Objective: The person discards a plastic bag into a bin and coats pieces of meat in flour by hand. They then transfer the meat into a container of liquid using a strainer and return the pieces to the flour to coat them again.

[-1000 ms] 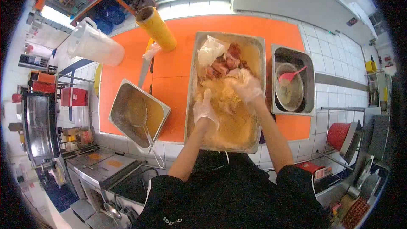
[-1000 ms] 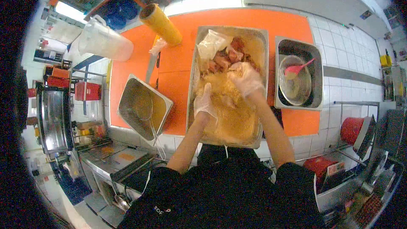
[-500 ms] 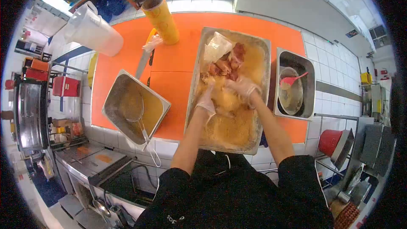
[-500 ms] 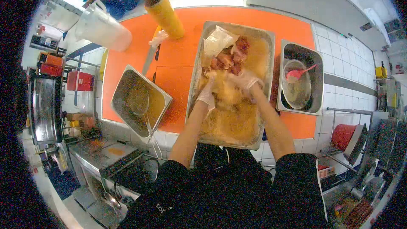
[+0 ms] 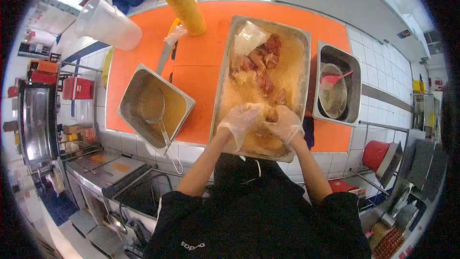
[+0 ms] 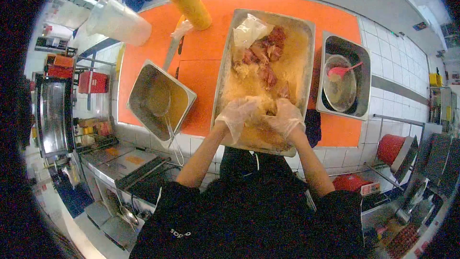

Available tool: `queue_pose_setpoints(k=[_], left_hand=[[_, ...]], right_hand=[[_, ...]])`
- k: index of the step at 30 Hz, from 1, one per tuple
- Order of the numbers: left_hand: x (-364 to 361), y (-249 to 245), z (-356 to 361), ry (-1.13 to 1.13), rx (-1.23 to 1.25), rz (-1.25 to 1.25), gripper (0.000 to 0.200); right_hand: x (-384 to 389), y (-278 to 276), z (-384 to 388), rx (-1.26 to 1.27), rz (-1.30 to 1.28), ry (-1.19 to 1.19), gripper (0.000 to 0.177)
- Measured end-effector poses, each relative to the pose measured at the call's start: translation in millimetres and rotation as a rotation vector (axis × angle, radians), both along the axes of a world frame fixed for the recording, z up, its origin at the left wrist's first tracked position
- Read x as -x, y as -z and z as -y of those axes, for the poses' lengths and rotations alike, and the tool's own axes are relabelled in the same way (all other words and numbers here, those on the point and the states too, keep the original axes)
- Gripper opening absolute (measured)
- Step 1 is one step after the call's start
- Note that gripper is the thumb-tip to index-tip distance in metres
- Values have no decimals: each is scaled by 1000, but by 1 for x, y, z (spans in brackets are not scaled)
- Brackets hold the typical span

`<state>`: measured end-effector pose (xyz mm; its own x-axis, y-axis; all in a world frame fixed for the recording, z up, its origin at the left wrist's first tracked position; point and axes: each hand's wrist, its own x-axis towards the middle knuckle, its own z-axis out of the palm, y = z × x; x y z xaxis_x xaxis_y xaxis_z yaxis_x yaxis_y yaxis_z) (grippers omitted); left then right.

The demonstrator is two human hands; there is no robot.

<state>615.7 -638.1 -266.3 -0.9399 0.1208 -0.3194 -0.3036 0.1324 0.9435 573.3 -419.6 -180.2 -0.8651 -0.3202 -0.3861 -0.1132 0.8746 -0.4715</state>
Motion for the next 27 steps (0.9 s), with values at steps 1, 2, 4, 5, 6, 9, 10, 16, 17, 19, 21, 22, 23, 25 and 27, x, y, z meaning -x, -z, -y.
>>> queue_pose_setpoints(k=[1, 2, 4, 5, 6, 9, 10, 16, 17, 19, 21, 22, 23, 25, 27], left_hand=[[-6, -4, 5, 39, 93, -54, 47], [-10, -15, 10, 73, 188, -109, 49], [-17, -41, 16, -346, -225, 479, 61], [-19, -47, 14, -348, -221, 482, 61], [-20, -51, 9, -335, -168, 589, 68], [-26, -22, 2, -309, -275, 660, 81], [-24, -9, 2, -277, -430, 617, 88], [12, 61, -15, -278, -241, 419, 102], [17, 40, -22, -265, -245, 427, 102], [29, -28, -25, -363, -26, 656, 97], [24, -16, -22, -305, -44, 596, 93], [25, -10, -20, -264, -69, 516, 89], [24, -22, -20, -251, -87, 476, 87], [26, -89, -20, -77, 84, 485, 85], [27, -117, -14, 66, 271, 522, 84]], right_hand=[[3, 0, -5, 2, 1, -6, 56], [6, 1, -9, -57, 25, 17, 59], [17, 2, -7, -112, 54, 41, 62], [32, 4, -2, -68, 116, 177, 66], [48, 6, 4, -24, 178, 310, 72], [78, 101, 6, -84, 58, 158, 79], [80, 103, 14, -85, 66, 157, 79], [71, 98, 57, -29, 507, 67, 75], [62, 143, 58, 78, 476, -5, 67], [57, 151, 66, 190, 449, -70, 60], [60, 93, 67, 59, 286, -285, 47], [63, 93, 59, 48, 286, -285, 47], [66, 93, 47, 33, 259, -279, 49], [66, 73, 27, 12, 228, -292, 51], [59, 13, 14, -230, 297, -393, 60]])
